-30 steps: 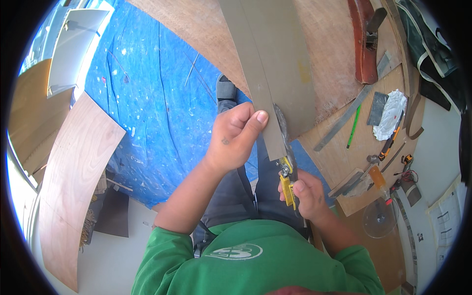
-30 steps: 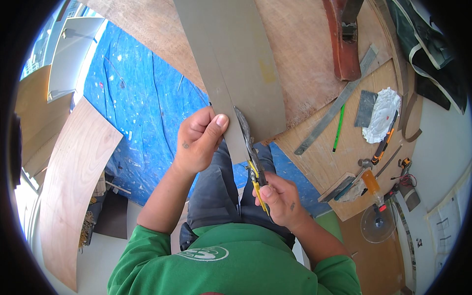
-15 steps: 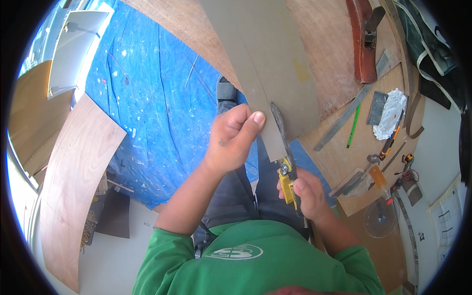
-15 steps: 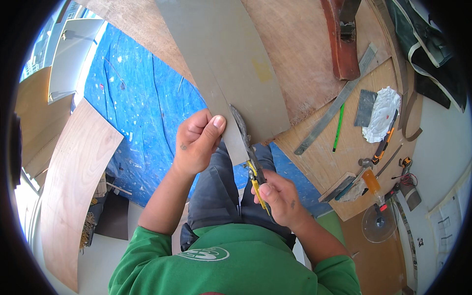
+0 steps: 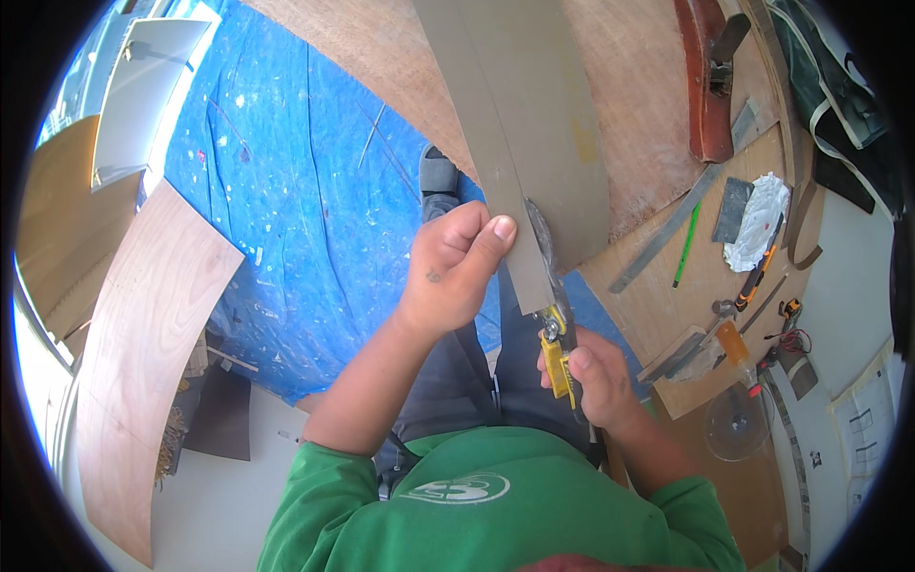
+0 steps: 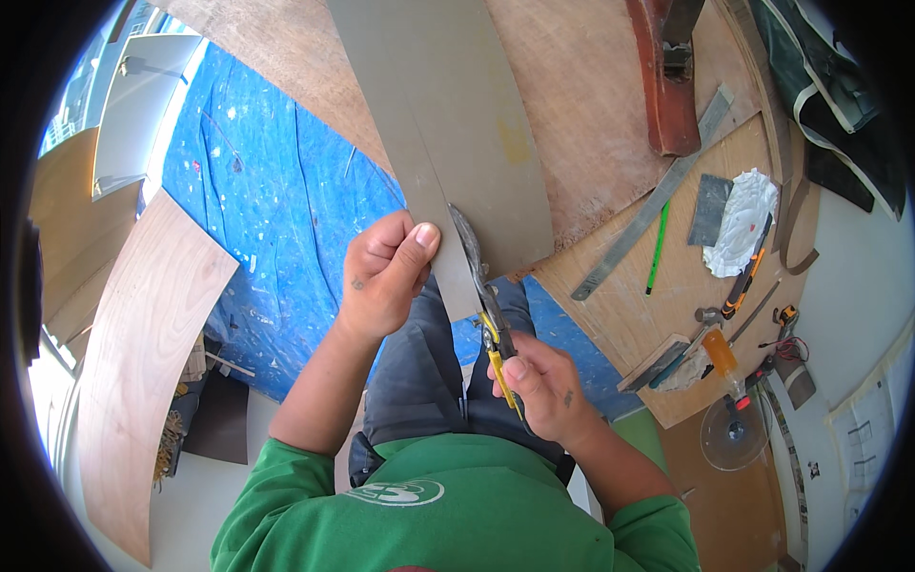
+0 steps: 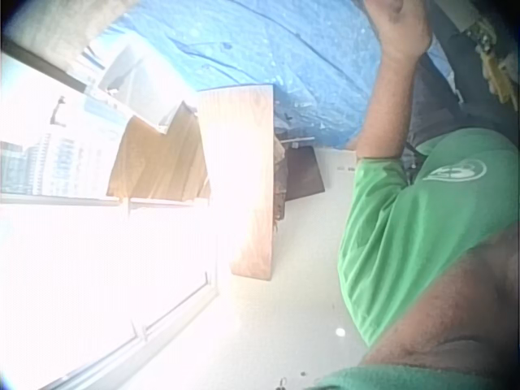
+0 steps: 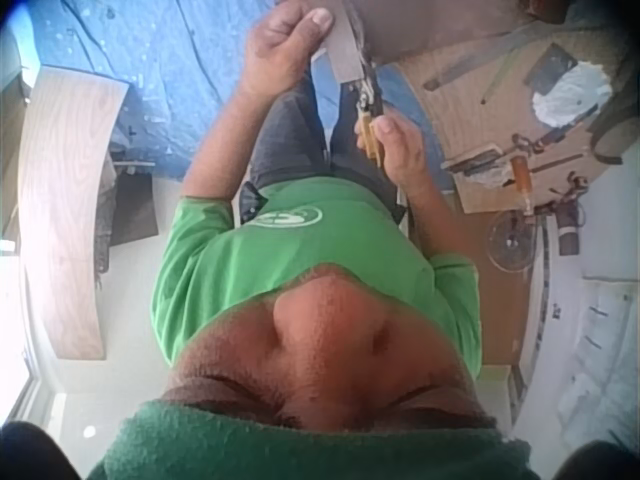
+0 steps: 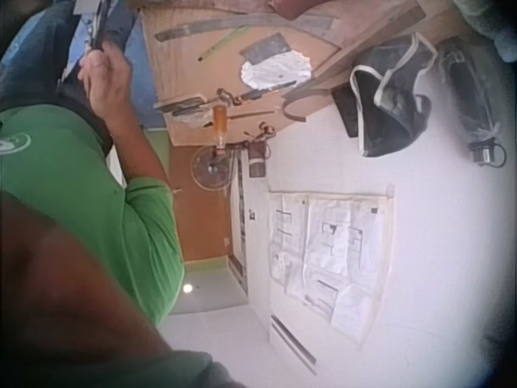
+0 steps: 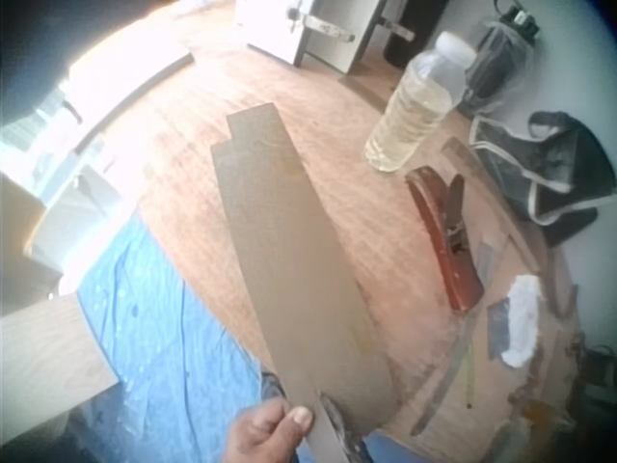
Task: The person measures and marks a rectangular tile with a ruler and pencil, then uses a utility knife to score and snap the tile along the marked line.
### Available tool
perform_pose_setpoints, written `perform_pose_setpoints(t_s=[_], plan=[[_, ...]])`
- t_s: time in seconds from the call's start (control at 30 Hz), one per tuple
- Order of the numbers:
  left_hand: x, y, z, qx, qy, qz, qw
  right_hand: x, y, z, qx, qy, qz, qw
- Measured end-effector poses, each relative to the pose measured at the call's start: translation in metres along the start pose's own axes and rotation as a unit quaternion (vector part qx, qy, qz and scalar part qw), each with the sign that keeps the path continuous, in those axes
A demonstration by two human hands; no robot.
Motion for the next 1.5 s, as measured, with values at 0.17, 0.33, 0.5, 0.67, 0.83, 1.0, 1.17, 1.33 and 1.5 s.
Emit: perform_pose_setpoints(t_s=[0.17,0.33,0.5,0.67,0.83,1.0,1.17,1.33,1.5], plan=[[0.001,0.000,0.001,0.000,0.000,0.000,1.000,0.002,0.000,0.000,0.000,-0.001,0.006,1.000],[0.004,0.001,0.001,0.002,-0.003,0.003,1.000,-0.001,0.000,-0.002,0.006,-0.017,0.001,1.000],[0.000,0.002,-0.002,0.011,0.011,0.007,1.000,0.002,-0.001,0.002,0.021,-0.008,-0.014,1.000],[0.004,0.001,-0.002,0.011,-0.016,0.002,1.000,0.001,-0.003,0.001,0.009,-0.006,0.010,1.000],[0.006,0.003,0.000,0.014,0.015,-0.002,1.000,-0.002,-0.003,-0.001,-0.001,-0.014,0.032,0.999],[-0.006,0.012,0.031,-0.033,-0.024,0.098,0.994,-0.001,0.000,-0.001,0.001,-0.033,0.026,0.999],[-0.006,0.010,0.031,-0.047,-0.048,0.105,0.992,-0.003,0.003,-0.001,-0.004,-0.021,0.001,1.000],[-0.002,0.010,0.027,-0.052,-0.061,0.092,0.993,-0.002,-0.002,0.002,-0.011,-0.015,0.004,1.000],[-0.002,0.010,0.027,-0.052,-0.062,0.073,0.994,-0.002,0.000,0.004,-0.004,-0.004,-0.009,1.000]])
Point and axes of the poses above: each hand's wrist, its own z-axis towards the middle knuckle, its own y-axis out of the back of the hand, x = y × z, the point moved 1 cm from there along z, towards the middle knuckle, and after that the axes turned 6 degrees about -x, right-handed, at the moved point
